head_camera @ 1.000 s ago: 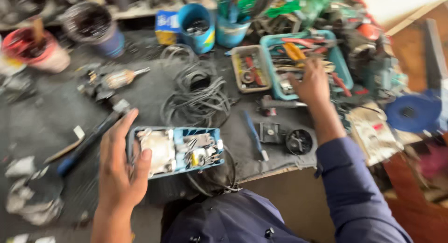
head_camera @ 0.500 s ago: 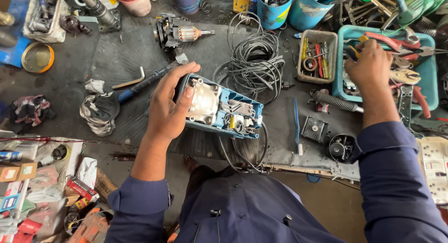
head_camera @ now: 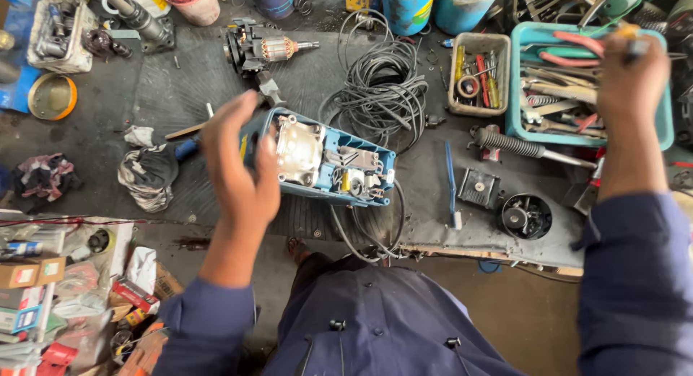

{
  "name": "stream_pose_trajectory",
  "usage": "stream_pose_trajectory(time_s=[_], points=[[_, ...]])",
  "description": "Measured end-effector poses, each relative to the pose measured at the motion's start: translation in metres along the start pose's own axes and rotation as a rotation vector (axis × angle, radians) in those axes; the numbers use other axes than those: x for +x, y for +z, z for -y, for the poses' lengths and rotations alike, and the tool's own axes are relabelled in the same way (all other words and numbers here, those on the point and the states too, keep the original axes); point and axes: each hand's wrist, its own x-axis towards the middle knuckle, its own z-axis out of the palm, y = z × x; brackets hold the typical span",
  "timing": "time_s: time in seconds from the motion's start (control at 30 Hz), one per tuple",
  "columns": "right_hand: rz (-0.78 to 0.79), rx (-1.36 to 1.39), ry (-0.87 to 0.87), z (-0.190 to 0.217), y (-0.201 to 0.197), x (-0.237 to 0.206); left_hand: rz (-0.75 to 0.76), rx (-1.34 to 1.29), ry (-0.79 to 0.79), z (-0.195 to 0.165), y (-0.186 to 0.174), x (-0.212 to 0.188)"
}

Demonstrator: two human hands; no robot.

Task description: The person cleans hands and then uses pliers and a screwdriver to adjust internal components of a blue electrical device. They then handle a motor rotor, applying grease from a container and wiping it with a cloth.

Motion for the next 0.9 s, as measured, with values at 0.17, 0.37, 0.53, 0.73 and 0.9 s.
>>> stream_pose_trajectory(time_s=[0.17, 0.37, 0.53, 0.73, 0.9], points=[[-0.025, 0.858, 0.043, 0.019, -0.050, -0.076, 0.191, -0.350, 0.226, -0.053, 0.010, -0.069], [-0.101, 1.411, 0.362, 0.101, -0.003, -0.182, 0.908, -1.122, -0.613, -0.074, 0.078, -0.128], [0.013, 1.805, 0.458, 0.142, 0.048, -0.204, 0.866, -1.532, -0.930, -0.078, 0.128, -0.137], [-0.187, 1.541, 0.451, 0.163, 0.065, -0.219, 0.428, -1.892, -1.291, -0.078, 0.144, -0.144], [-0.233, 1.417, 0.397, 0.166, 0.066, -0.216, 0.328, -1.862, -1.507, -0.087, 0.152, -0.140]])
